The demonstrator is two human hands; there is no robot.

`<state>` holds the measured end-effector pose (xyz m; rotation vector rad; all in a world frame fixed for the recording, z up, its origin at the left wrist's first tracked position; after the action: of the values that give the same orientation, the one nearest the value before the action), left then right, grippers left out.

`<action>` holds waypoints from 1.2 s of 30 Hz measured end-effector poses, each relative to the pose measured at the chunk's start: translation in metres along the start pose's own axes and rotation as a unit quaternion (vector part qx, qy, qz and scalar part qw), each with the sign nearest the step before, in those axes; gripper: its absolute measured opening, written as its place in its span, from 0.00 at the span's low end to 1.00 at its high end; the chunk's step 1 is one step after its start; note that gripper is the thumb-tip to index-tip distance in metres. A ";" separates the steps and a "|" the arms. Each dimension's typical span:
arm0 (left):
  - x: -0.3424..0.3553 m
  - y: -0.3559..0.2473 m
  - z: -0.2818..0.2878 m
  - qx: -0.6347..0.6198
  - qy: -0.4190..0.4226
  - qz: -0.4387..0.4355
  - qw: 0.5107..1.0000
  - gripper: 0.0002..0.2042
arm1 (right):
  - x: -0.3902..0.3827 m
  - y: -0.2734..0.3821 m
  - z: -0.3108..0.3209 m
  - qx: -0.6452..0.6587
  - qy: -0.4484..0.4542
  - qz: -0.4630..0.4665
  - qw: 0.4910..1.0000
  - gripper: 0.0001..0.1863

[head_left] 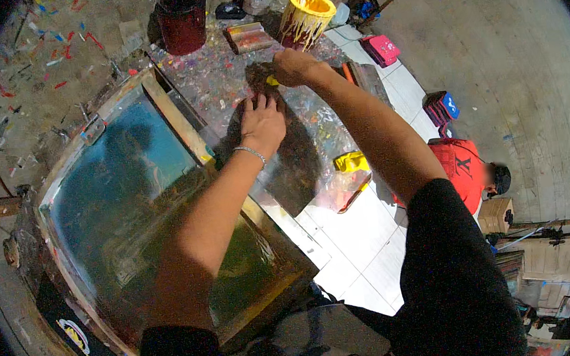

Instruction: The person prepares a screen printing frame by applying adhesive tape to the edges and then uses a squeegee to spread ink over the stencil to print onto a garment.

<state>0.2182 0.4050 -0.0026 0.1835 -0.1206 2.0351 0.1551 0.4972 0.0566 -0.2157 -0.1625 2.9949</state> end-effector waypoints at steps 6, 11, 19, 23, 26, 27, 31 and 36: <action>-0.013 -0.020 0.028 -0.021 -0.159 -0.036 0.986 0.16 | -0.161 0.014 0.038 0.076 -0.049 0.083 0.992 0.22; -0.032 -0.094 0.022 -0.201 -0.085 -0.157 0.963 0.14 | -0.231 -0.024 -0.046 0.071 -0.019 -0.037 0.997 0.20; -0.038 -0.108 0.025 -0.221 -0.047 -0.131 0.965 0.18 | -0.233 -0.049 -0.053 0.275 -0.059 0.040 0.959 0.12; -0.037 -0.113 0.027 -0.206 -0.049 -0.148 0.966 0.18 | -0.247 -0.086 -0.075 0.503 0.001 -0.070 0.862 0.09; -0.037 -0.114 0.024 -0.189 -0.023 -0.162 0.968 0.18 | -0.256 -0.086 -0.062 0.546 0.021 -0.130 0.827 0.08; -0.037 -0.116 0.023 -0.187 -0.016 -0.169 0.968 0.18 | -0.257 -0.088 -0.060 0.547 0.011 -0.109 0.830 0.08; -0.037 -0.117 0.022 -0.194 -0.035 -0.167 0.966 0.18 | -0.258 -0.089 -0.057 0.540 0.020 -0.100 0.836 0.07; -0.038 -0.115 0.023 -0.203 -0.011 -0.155 0.967 0.17 | -0.245 -0.082 -0.046 0.352 0.005 -0.022 0.936 0.10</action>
<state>0.3397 0.4203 0.0137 -0.0330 -0.4888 1.6557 0.4122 0.5481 0.0542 -0.1369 0.8760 2.7823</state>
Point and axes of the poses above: each hand's wrist, its own x-axis towards the middle knuckle, its own z-axis out of the back of the hand, y = z × x, the point moved 8 cm from there along x, towards the middle knuckle, and after that the axes turned 7 degrees about -y, right-handed, at the moved point
